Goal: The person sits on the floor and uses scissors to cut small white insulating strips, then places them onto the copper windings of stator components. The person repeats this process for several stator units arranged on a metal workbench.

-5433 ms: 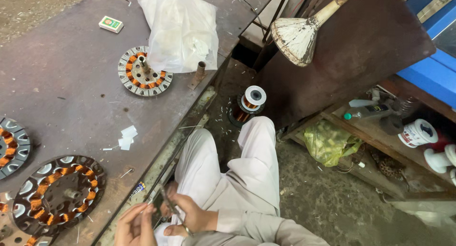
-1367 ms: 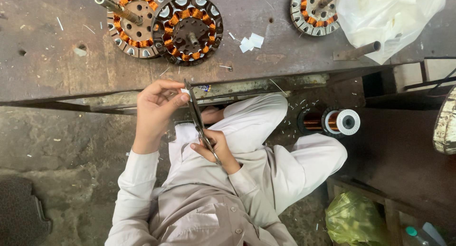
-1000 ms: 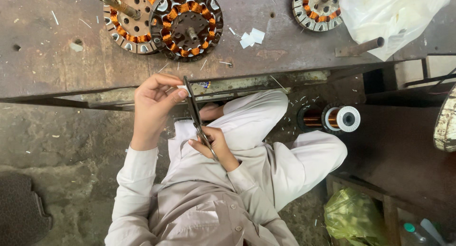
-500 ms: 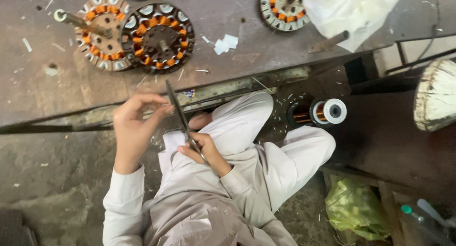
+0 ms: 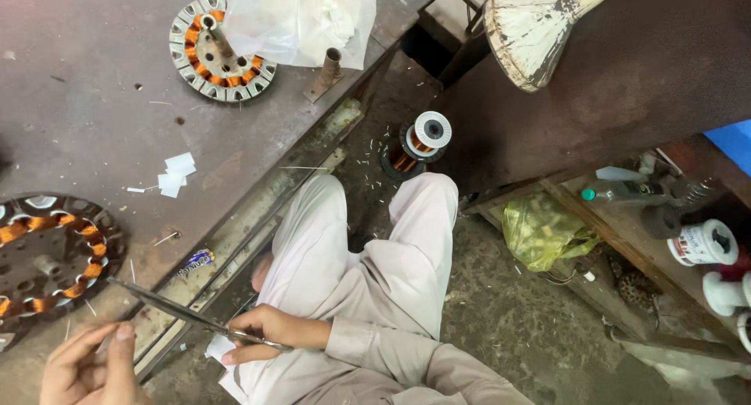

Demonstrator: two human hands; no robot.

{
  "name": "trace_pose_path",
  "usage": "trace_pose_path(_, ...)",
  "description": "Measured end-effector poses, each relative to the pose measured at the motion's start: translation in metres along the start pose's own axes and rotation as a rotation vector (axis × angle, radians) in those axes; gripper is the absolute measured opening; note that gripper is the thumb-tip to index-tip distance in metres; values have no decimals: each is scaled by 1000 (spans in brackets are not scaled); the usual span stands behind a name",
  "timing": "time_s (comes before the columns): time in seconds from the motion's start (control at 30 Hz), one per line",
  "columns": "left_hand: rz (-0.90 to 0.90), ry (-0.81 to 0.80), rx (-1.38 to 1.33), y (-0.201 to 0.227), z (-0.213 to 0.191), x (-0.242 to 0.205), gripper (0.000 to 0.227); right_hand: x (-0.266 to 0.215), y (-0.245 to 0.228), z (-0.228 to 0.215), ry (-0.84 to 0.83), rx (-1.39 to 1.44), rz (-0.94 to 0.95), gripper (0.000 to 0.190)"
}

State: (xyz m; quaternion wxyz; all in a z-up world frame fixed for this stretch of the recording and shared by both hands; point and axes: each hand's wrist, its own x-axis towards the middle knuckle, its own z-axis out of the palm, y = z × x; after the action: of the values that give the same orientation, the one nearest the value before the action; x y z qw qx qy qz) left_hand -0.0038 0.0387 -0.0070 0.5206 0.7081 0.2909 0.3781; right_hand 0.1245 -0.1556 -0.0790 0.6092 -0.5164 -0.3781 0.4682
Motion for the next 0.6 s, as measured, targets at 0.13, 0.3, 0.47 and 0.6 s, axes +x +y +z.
trace_pose_path(0.13,-21,-13,-20,-20,-9,0,12,1,2,-1,-16,-31,-56,43)
trace_pose_path(0.3,-140,-25,-13,-6,-7,4,17,1,0,0,-31,-77,-80,47)
trace_pose_path(0.47,-56,-39,-33,3,2,3,21,-1,-4,0,-32,-60,-39,47)
trace_pose_path(0.6,-25,47,-374,0,6,7,20,-2,-3,-1,-55,-67,-76,47)
